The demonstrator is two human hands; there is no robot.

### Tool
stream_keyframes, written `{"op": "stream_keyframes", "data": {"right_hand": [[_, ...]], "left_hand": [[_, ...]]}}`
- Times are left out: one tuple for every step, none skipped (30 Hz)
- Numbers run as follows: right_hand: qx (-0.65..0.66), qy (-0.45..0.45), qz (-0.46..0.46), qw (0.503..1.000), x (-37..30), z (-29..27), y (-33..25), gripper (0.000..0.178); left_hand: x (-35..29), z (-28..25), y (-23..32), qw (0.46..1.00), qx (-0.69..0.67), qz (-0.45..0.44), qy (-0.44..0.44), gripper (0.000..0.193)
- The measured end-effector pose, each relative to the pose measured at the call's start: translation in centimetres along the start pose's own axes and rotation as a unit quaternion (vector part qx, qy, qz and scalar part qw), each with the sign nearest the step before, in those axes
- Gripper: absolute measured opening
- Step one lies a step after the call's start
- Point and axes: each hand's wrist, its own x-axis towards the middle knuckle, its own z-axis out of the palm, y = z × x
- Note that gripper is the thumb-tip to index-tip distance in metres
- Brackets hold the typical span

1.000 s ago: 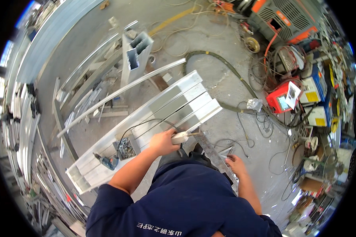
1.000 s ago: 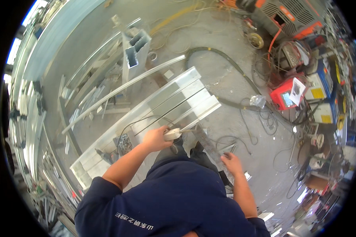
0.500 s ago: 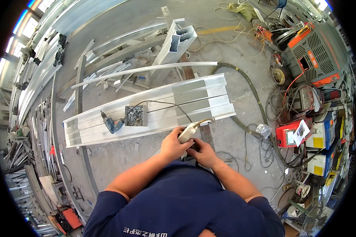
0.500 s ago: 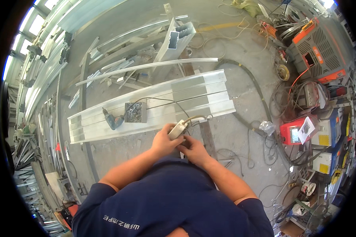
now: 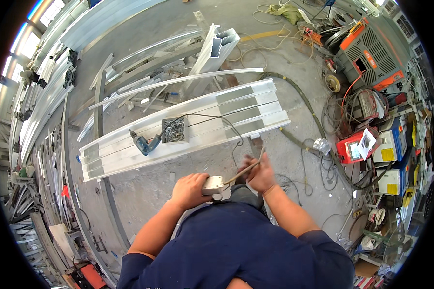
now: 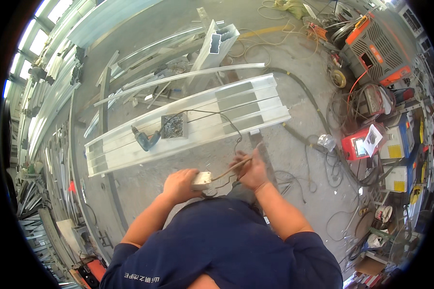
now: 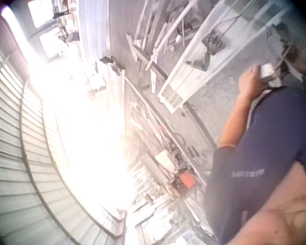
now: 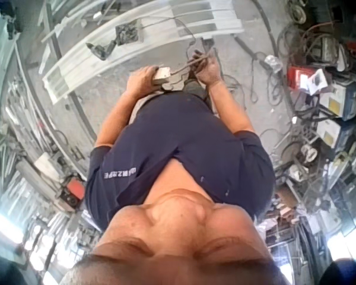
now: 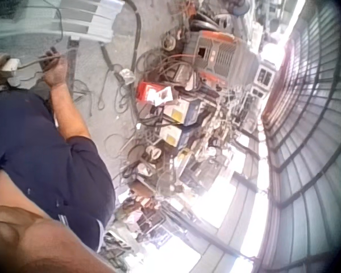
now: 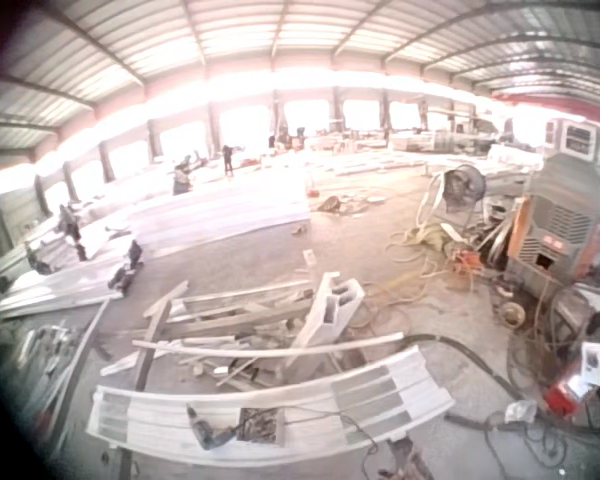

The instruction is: The person positions a long metal frame on a workbench, retrieves a corded drill, and drills holes into the frame while holding it steady. They then place a transparent panel into the frame and continue drilling to secure it.

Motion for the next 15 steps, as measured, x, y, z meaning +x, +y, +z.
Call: {"op": "stream_keyframes", "data": {"right_hand": [[0.03,0.057,-0.057,0.996,0.2,-0.4,0.1,0.051],[0.06,0.115,-0.116,0.985,0.2,-1.3,0.2,0.054],[0.085,0.127,-0.148,0.977,-0.2,-2.5,0.2,0.052],[0.108,0.137,-0.178,0.968,-0.8,-3.7,0.1,0.051],[0.098,0.142,-0.213,0.962,-1.7,-5.4,0.1,0.049],[0.088,0.147,-0.247,0.954,-2.8,-6.6,0.3,0.047],[0.102,0.173,-0.259,0.945,-3.8,-6.0,0.9,0.045],[0.114,0.199,-0.274,0.934,-5.0,-4.8,1.4,0.044],[0.099,0.227,-0.292,0.924,-6.3,-4.0,1.8,0.043],[0.084,0.254,-0.309,0.912,-7.5,-3.2,2.0,0.043],[0.07,0.278,-0.324,0.901,-8.2,-2.6,2.2,0.043],[0.062,0.305,-0.331,0.891,-8.5,-2.4,2.4,0.041],[0.054,0.33,-0.338,0.88,-8.8,-2.7,2.6,0.039],[0.046,0.353,-0.343,0.87,-8.5,-2.9,3.2,0.036],[0.027,0.358,-0.332,0.872,-7.5,-3.3,4.3,0.035]], "left_hand": [[-1.8,-0.4,-1.7,1.0,0.002,-0.007,0.008,0.057],[-3.8,-0.9,-3.6,0.999,0.023,-0.023,-0.013,0.056],[-6.1,-1.2,-6.0,0.999,0.029,-0.043,-0.016,0.056],[-9.2,-0.6,-9.4,0.998,0.041,-0.053,0.015,0.056],[-11.8,-0.7,-11.9,0.994,0.032,-0.101,0.016,0.056],[-15.0,-0.6,-14.6,0.988,0.014,-0.145,0.04,0.056],[-19.0,-0.3,-17.7,0.975,0.006,-0.212,0.071,0.059],[-22.8,0.5,-21.0,0.952,-0.01,-0.295,0.081,0.058],[-25.4,0.7,-22.8,0.918,-0.025,-0.384,0.093,0.053],[-28.1,1.6,-24.8,0.897,-0.032,-0.418,0.143,0.046],[-30.4,2.6,-26.5,0.87,-0.057,-0.458,0.173,0.045],[-32.4,3.8,-28.1,0.838,-0.079,-0.498,0.207,0.044],[-33.8,5.2,-29.5,0.803,-0.102,-0.536,0.24,0.044],[-34.9,7.0,-30.7,0.792,-0.122,-0.539,0.259,0.045],[-36.0,9.0,-32.0,0.778,-0.138,-0.544,0.28,0.046]]}}
